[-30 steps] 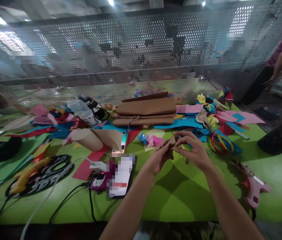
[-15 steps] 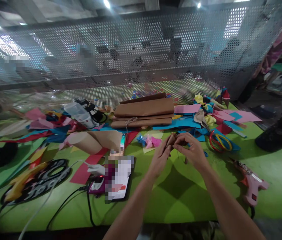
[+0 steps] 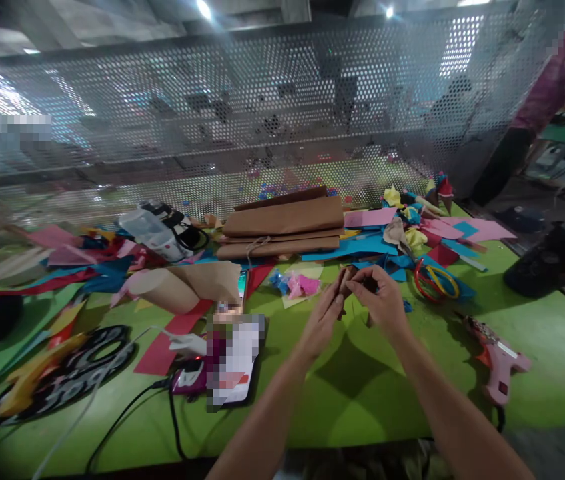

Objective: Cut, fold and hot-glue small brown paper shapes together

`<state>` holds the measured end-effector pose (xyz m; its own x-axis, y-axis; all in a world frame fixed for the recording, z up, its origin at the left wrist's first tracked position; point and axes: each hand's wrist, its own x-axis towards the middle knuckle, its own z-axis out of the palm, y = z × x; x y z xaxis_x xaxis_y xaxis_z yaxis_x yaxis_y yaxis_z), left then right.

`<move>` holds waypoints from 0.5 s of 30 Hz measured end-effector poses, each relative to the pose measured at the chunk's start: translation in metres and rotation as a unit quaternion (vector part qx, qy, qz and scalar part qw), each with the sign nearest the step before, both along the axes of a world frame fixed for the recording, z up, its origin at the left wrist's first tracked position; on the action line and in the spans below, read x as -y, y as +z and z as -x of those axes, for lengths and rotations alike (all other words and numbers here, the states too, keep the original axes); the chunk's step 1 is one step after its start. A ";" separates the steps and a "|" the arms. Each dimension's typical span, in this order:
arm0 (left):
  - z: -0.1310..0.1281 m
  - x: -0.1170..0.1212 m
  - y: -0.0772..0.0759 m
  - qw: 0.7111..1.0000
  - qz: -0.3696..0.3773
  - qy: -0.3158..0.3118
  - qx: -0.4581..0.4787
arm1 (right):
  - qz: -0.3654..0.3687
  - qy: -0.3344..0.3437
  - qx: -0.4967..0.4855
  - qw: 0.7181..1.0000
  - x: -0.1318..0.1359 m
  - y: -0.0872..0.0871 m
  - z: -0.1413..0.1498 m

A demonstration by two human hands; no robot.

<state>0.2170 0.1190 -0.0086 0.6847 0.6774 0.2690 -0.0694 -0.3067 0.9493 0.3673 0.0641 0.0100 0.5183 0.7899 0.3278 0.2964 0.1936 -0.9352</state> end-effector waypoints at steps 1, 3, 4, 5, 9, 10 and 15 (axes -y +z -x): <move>0.000 0.001 0.001 1.000 -0.007 -0.001 -0.007 | 0.000 -0.003 -0.003 1.000 0.000 0.000 0.000; -0.001 0.003 0.003 1.000 -0.012 -0.002 -0.015 | -0.002 -0.014 -0.007 1.000 -0.001 0.000 0.000; -0.001 0.005 0.003 1.000 -0.011 -0.002 -0.016 | -0.004 -0.019 -0.008 1.000 -0.001 -0.001 0.000; -0.001 0.006 0.004 1.000 -0.009 -0.001 -0.014 | -0.008 -0.023 -0.009 1.000 -0.001 -0.001 0.000; -0.003 0.007 0.003 1.000 0.005 0.015 0.006 | -0.035 -0.031 -0.010 0.999 0.000 -0.002 0.003; -0.004 0.006 0.002 1.000 0.012 0.020 0.013 | -0.040 -0.030 -0.009 0.999 0.001 -0.002 0.004; -0.006 -0.003 -0.005 0.996 0.075 0.020 0.032 | -0.058 -0.015 0.020 0.998 0.003 -0.002 0.006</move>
<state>0.2228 0.1216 -0.0139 0.6408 0.7401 0.2041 -0.1213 -0.1649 0.9788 0.3610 0.0612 0.0079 0.5255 0.7293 0.4382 0.3413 0.2911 -0.8938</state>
